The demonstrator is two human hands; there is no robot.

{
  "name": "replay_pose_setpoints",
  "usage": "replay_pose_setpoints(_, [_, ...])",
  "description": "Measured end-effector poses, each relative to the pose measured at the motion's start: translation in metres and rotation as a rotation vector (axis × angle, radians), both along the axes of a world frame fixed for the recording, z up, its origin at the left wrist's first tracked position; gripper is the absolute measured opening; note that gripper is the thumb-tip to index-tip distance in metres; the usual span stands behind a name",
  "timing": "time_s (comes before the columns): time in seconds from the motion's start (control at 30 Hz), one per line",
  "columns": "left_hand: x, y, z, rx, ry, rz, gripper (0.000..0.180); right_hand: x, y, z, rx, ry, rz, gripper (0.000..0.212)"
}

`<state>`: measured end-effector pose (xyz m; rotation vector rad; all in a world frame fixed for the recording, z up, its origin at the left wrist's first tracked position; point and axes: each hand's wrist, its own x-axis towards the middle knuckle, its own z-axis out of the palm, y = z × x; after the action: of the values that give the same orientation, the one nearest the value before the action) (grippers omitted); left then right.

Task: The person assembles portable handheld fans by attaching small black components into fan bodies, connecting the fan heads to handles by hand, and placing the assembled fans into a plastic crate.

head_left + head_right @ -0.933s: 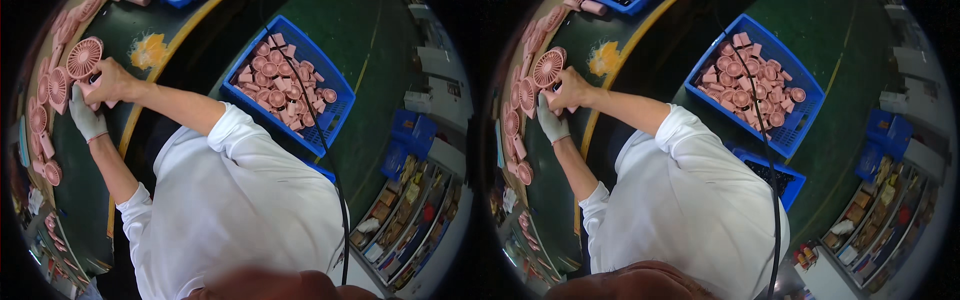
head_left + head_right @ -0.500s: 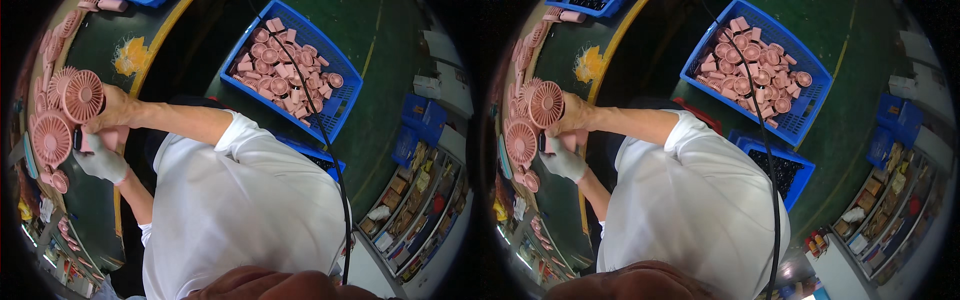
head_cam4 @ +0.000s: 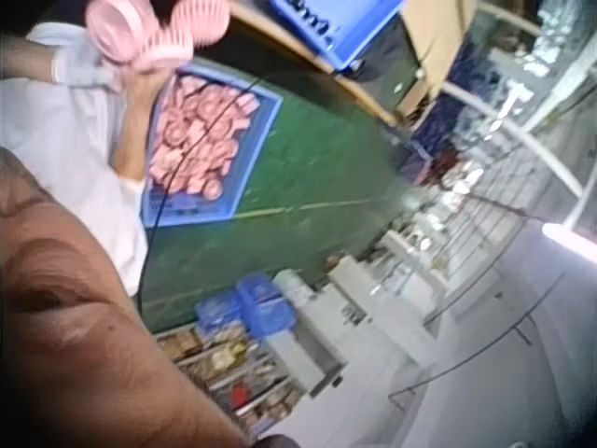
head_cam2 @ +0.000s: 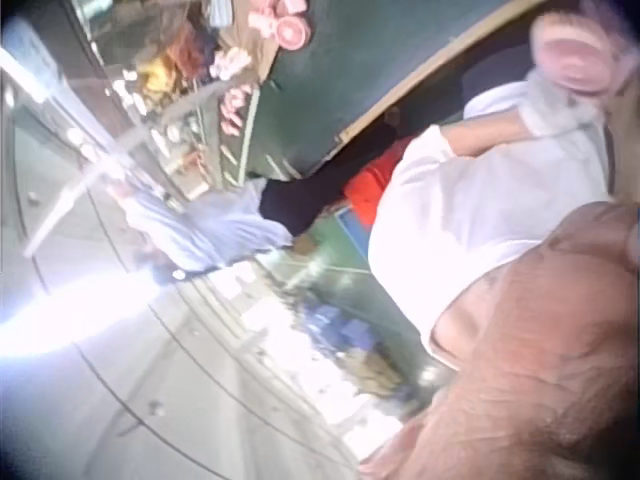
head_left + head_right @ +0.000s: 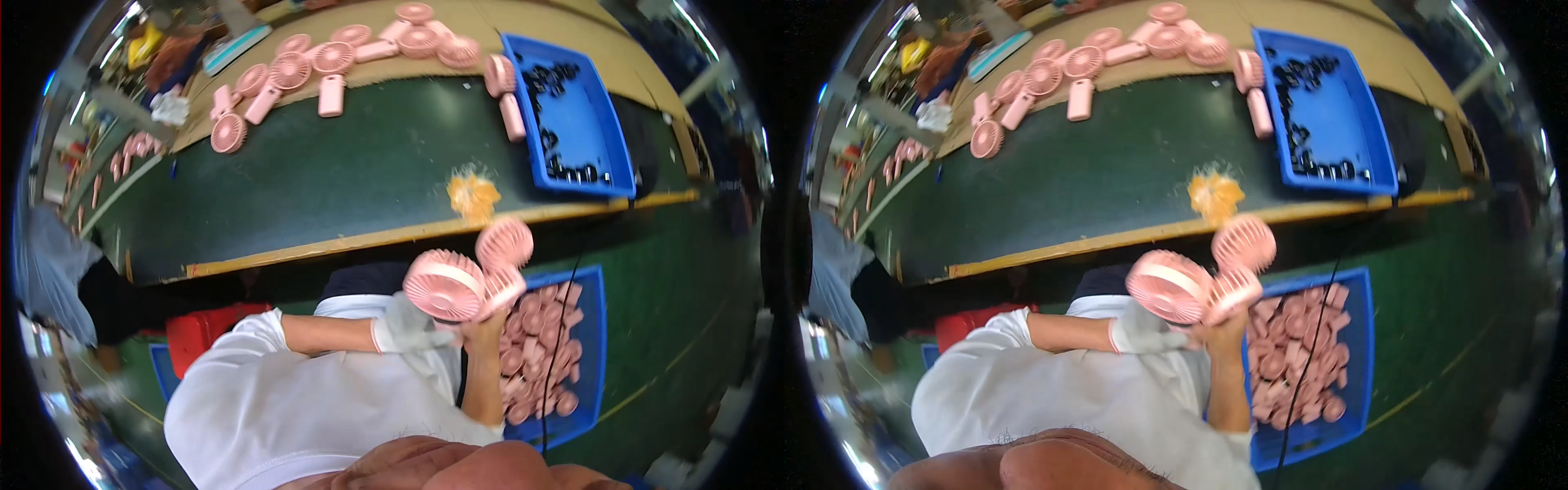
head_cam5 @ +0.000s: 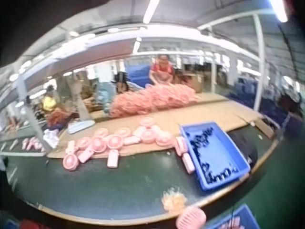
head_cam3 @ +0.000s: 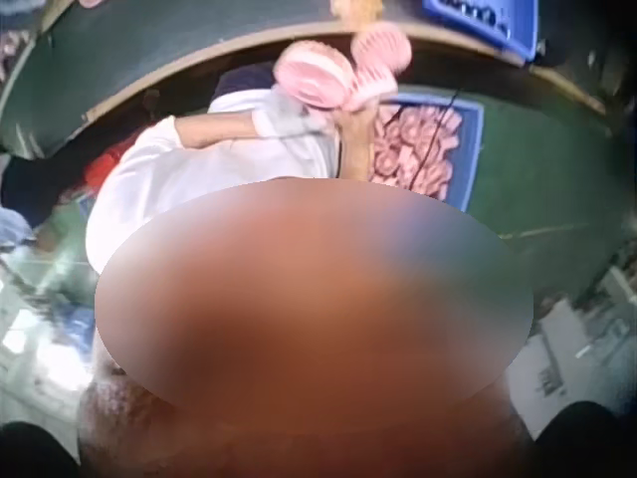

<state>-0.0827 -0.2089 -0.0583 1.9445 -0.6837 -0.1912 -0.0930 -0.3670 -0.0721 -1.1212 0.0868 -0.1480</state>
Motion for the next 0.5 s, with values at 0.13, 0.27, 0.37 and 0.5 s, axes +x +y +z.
replay_pose_setpoints(0.13, [-0.014,-0.051,-0.039,0.207,0.238,-0.109,0.07,-0.068,-0.047,-0.072,0.203,0.344,-0.216,0.067])
replay_pose_setpoints(0.27, [-0.02,-0.103,-0.073,0.404,0.391,-0.337,0.066,-0.104,-0.067,-0.089,0.686,0.583,-0.231,0.043])
replay_pose_setpoints(0.37, [-0.043,-0.151,-0.125,0.418,0.443,-0.409,0.058,-0.111,-0.079,-0.085,0.556,0.63,-0.216,0.042])
replay_pose_setpoints(0.5, [-0.051,-0.167,-0.15,0.49,0.26,-0.711,0.054,-0.095,-0.099,-0.101,0.235,0.573,-0.118,0.039])
